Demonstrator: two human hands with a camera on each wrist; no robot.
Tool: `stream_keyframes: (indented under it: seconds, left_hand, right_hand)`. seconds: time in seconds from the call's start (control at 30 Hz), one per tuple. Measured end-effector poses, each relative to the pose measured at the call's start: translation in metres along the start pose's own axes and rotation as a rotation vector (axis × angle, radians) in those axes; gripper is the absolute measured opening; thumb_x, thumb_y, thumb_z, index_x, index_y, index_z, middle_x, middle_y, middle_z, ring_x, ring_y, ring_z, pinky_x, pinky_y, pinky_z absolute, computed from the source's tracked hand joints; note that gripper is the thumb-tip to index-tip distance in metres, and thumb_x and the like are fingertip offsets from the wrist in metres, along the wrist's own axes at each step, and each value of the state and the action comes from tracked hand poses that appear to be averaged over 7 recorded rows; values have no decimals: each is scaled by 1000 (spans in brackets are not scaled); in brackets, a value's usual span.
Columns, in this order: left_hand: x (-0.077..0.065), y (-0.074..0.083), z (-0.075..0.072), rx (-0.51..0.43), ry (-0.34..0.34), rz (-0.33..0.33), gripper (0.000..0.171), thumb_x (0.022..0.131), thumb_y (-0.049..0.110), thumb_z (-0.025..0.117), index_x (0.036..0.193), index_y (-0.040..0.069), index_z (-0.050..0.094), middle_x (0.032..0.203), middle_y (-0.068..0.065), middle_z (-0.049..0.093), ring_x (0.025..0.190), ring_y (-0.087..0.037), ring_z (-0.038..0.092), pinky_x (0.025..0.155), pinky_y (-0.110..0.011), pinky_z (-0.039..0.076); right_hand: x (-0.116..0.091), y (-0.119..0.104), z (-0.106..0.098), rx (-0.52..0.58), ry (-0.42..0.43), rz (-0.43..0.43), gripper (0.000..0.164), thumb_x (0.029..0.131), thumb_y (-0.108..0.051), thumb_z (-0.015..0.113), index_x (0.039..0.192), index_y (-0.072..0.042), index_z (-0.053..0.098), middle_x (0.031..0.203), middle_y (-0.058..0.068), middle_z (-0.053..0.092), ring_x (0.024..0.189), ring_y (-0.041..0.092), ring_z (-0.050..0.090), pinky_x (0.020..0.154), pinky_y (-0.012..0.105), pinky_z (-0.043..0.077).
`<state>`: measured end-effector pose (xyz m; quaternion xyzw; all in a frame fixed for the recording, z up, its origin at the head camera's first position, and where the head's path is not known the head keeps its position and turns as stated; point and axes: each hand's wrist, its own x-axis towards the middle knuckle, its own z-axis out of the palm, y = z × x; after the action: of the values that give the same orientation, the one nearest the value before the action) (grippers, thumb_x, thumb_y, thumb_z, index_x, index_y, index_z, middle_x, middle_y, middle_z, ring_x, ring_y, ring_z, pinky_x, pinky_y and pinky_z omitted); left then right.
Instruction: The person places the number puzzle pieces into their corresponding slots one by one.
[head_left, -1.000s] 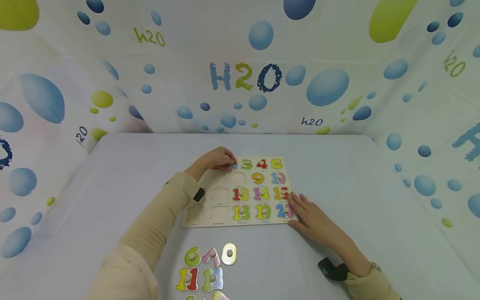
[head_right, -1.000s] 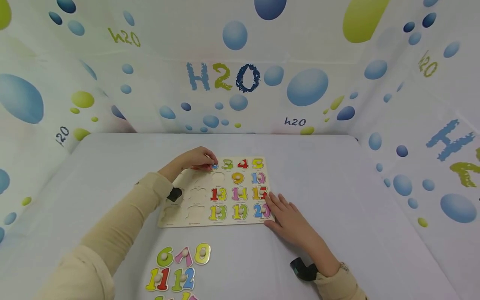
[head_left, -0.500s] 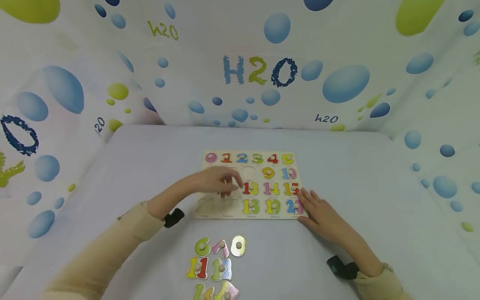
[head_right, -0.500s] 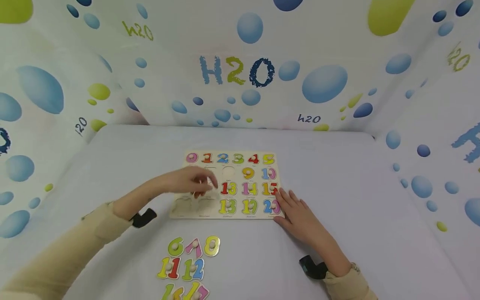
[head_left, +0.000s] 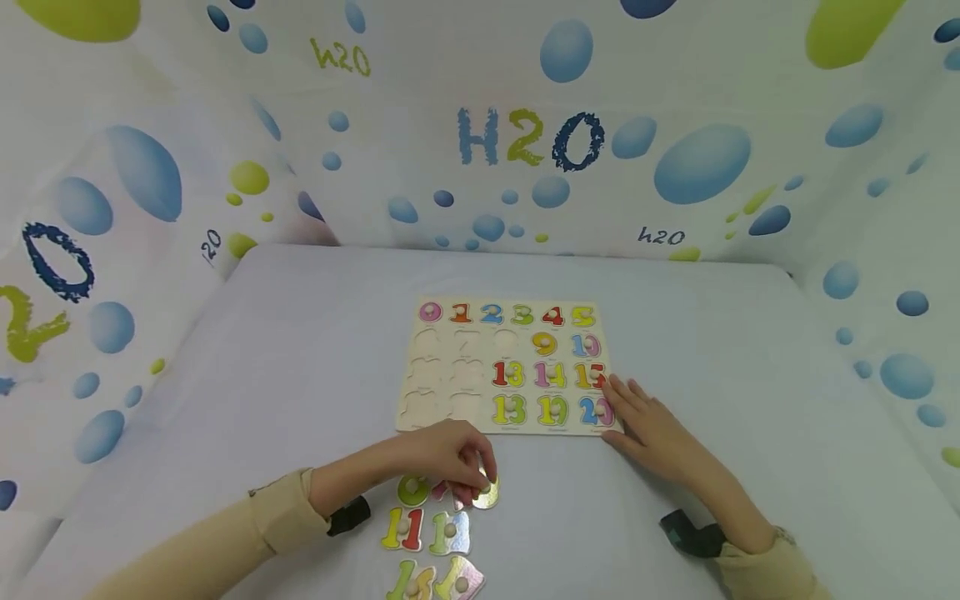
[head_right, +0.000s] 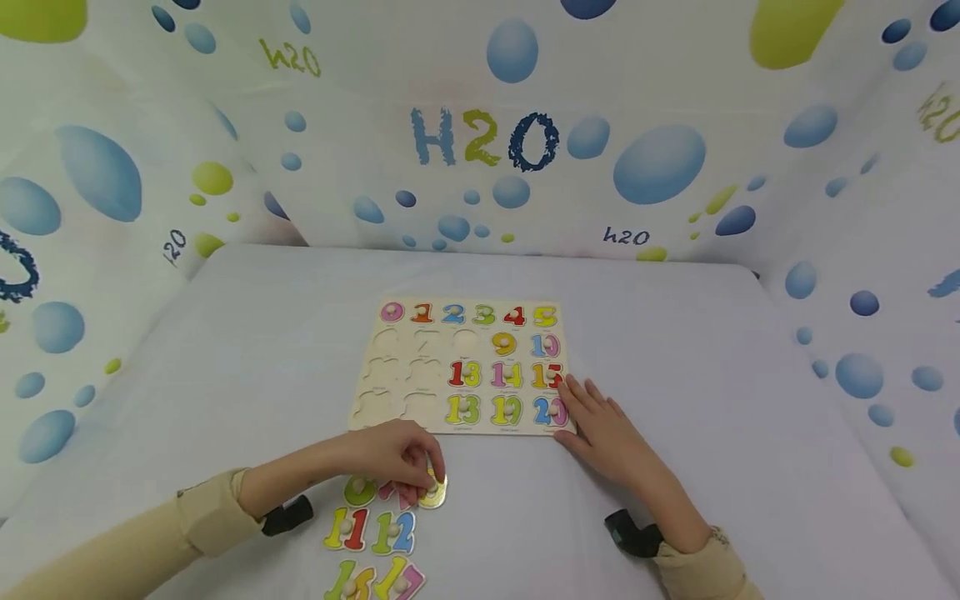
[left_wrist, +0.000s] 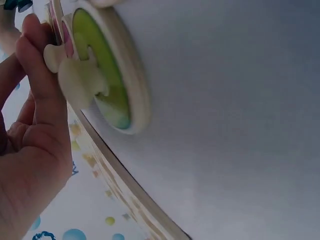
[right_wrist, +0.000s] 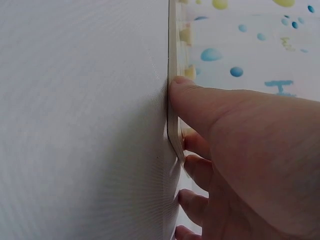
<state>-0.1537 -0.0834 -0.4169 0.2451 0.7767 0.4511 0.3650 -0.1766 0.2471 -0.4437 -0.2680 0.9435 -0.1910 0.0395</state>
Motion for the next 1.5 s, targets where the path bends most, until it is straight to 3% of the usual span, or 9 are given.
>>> stream_keyframes:
  seconds: [0.13, 0.33, 0.43, 0.53, 0.7, 0.8, 1.07, 1.27, 1.5]
  left_hand:
    - [5, 4, 3, 34, 6, -48, 9, 81, 4, 71, 75, 10, 66, 57, -4, 64, 44, -12, 57, 36, -20, 39]
    - [9, 9, 8, 85, 0, -48, 11, 79, 5, 70, 73, 13, 67, 53, -1, 62, 40, -10, 54, 34, -19, 37]
    - [13, 11, 3, 17, -2, -36, 7, 79, 5, 70, 76, 10, 68, 57, -4, 64, 46, -14, 59, 41, -21, 43]
    - [20, 16, -19, -57, 56, -34, 2, 82, 8, 70, 84, 6, 69, 65, -8, 67, 56, -18, 64, 54, -24, 49]
    - [48, 23, -72, -182, 284, -77, 15, 86, 10, 69, 96, 0, 67, 75, -11, 68, 68, -19, 67, 72, -31, 52]
    - [69, 24, -93, -233, 371, -83, 16, 86, 7, 67, 98, -4, 65, 74, -12, 68, 67, -17, 67, 76, -34, 52]
    - [101, 21, -102, -88, 428, -131, 10, 85, 5, 67, 91, -3, 66, 69, -8, 66, 64, -14, 65, 68, -26, 52]
    - [107, 19, -101, 5, 448, -188, 14, 87, 11, 67, 94, -1, 66, 69, -4, 63, 60, -10, 59, 64, -20, 46]
    - [109, 22, -102, 66, 454, -189, 13, 86, 10, 67, 92, -2, 67, 68, -5, 64, 60, -11, 60, 65, -21, 46]
  right_hand:
    - [0, 1, 1, -3, -21, 19, 70, 89, -28, 64, 144, 2, 32, 149, 18, 26, 135, 42, 18, 99, 62, 22]
    - [-2, 4, -1, -12, -27, 26, 70, 89, -28, 64, 144, 1, 31, 149, 18, 25, 135, 41, 17, 100, 61, 21]
    - [-4, 5, -3, -9, -21, 19, 69, 89, -28, 64, 143, 2, 32, 149, 19, 25, 135, 42, 17, 100, 61, 21]
    - [-5, 5, -4, -4, -19, 8, 69, 89, -28, 63, 143, 3, 33, 149, 19, 26, 134, 43, 18, 100, 62, 21]
    - [-6, 3, -3, 12, -19, -1, 68, 90, -27, 63, 143, 3, 33, 148, 19, 26, 134, 43, 18, 100, 62, 21]
    - [-8, 2, -2, 12, -16, -5, 68, 90, -28, 63, 143, 2, 33, 148, 19, 26, 134, 42, 18, 99, 62, 22]
    - [-10, -2, 0, 8, -12, -4, 68, 90, -30, 63, 144, 1, 33, 149, 17, 27, 135, 41, 18, 99, 61, 22]
    - [-11, -4, -3, 3, -12, 6, 68, 90, -29, 63, 144, 0, 32, 149, 16, 26, 135, 40, 18, 100, 61, 21]
    - [-11, -3, -3, 1, -9, 8, 68, 91, -30, 62, 144, -1, 32, 149, 16, 26, 136, 39, 17, 101, 60, 20]
